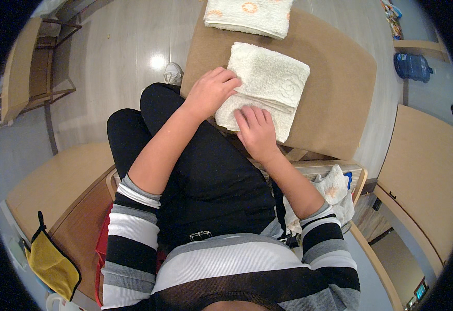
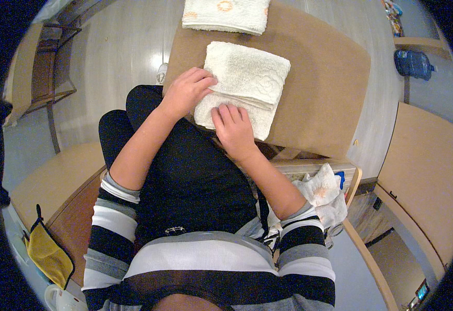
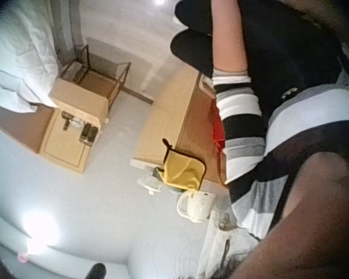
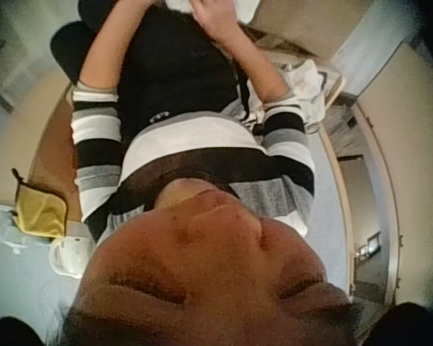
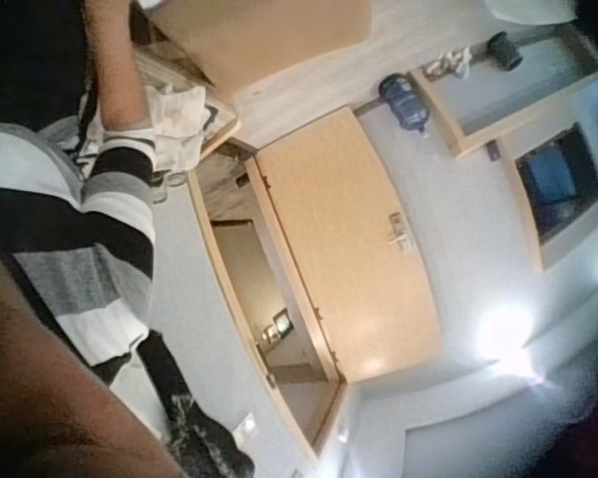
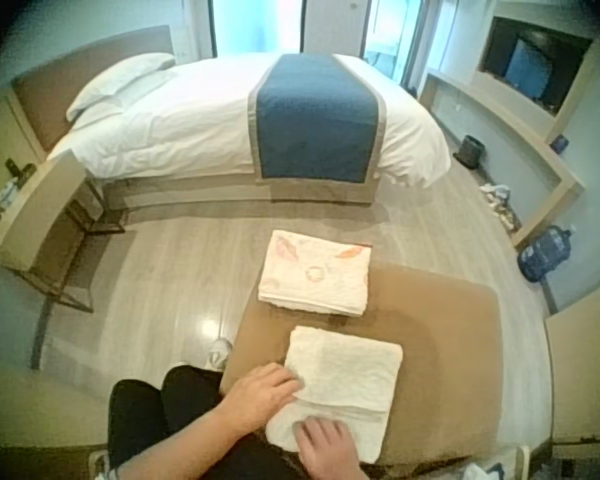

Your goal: The person folds several towels one by one on a table. They unfold each towel, align edges, fold in half multiple times, and place the finished fold on a growing stack. The process repeats for multiple towels with consistent folding technique.

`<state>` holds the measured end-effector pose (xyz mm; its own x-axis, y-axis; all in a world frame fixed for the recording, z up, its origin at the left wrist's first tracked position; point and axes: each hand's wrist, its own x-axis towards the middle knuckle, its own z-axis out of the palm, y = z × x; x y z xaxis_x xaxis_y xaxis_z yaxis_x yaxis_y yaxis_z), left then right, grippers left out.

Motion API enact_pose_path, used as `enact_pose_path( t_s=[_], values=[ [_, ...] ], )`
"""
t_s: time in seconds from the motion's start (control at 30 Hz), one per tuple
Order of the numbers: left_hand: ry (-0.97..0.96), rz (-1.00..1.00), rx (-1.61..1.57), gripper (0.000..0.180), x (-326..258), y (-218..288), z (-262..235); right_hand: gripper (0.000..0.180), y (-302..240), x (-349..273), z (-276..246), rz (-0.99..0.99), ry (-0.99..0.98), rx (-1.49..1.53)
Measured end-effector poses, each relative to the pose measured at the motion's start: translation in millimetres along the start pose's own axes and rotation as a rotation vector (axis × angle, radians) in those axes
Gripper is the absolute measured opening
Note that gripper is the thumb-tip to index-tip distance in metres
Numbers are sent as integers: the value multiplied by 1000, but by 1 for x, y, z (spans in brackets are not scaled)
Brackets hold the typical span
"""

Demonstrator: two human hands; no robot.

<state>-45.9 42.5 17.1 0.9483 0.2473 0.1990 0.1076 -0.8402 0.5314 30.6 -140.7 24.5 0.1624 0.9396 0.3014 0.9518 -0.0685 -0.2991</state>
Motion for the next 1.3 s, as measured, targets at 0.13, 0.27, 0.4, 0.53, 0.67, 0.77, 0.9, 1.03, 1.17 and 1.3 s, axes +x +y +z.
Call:
enact_pose_path(
  t_s=[0.13, 0.27, 0.4, 0.53, 0.67, 0.77, 0.9, 1.03, 1.17, 1.3],
  values=[
    [21, -3, -31, 22, -1, -1, 1, 39, 4, -1, 11, 12, 37, -59],
    [23, 40, -6, 16, 0, 0, 2, 35, 9, 5, 5, 83, 17, 52],
    [-40, 108, 23, 13, -2, 12, 4, 37, 25, 7, -25, 166, -66, 203],
    [-84, 41, -5, 13, -6, 33, 10, 43, 31, -1, -37, 214, -128, 117],
    [-31, -52, -71, 14, -4, 34, 12, 37, 26, -14, -25, 134, -38, 8],
    [-43, -90, -116, 14, -4, 31, 11, 38, 23, -24, -17, 102, -31, -59],
    [-38, -97, -118, 15, -4, 32, 12, 37, 25, -32, -17, 70, 8, -102],
    [-47, -106, -119, 15, -5, 32, 12, 37, 32, -34, -27, 33, 110, -57],
    [-18, -97, -130, 14, -5, 31, 13, 32, 40, -30, -34, -55, 220, -56],
    [-26, -103, -143, 14, -5, 30, 13, 28, 48, -16, -33, -84, 268, -40]
  ],
)
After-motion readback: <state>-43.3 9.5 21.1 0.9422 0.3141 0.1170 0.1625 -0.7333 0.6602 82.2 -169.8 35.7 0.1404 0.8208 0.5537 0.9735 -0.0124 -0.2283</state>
